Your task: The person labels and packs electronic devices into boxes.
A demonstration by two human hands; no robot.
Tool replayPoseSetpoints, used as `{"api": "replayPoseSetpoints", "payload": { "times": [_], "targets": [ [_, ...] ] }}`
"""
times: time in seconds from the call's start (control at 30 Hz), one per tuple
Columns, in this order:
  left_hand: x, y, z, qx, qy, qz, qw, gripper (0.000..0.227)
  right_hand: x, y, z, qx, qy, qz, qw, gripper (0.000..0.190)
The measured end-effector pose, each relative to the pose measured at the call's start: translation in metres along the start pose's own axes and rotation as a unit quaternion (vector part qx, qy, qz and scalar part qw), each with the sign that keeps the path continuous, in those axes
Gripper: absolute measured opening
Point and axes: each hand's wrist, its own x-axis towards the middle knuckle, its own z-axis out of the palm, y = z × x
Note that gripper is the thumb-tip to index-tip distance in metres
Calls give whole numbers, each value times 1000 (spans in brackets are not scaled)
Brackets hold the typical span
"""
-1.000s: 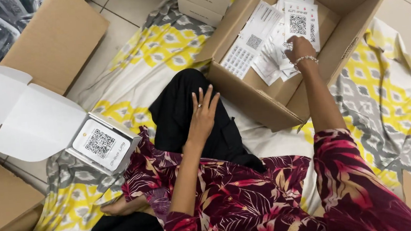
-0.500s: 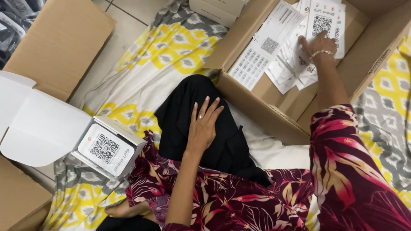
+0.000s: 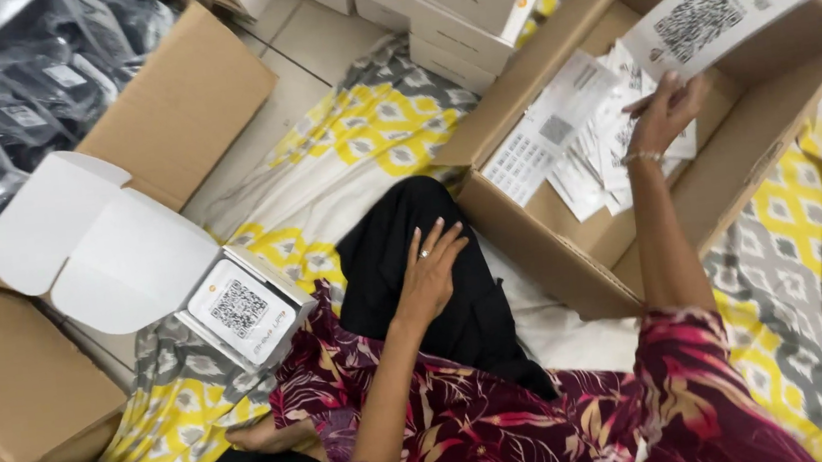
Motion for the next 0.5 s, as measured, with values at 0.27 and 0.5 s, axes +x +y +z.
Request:
{"api": "replayPoseSetpoints", "payload": {
  "times": [0.27, 0.5],
  "targets": [
    [-37, -55, -51, -627, 190, -168, 737, 54, -168, -130, 147, -49, -440, -319, 838, 35],
    [-113, -63, -126, -368, 376, -304, 794, 47, -288, -140, 241, 147, -630, -145, 749, 30]
  ]
}}
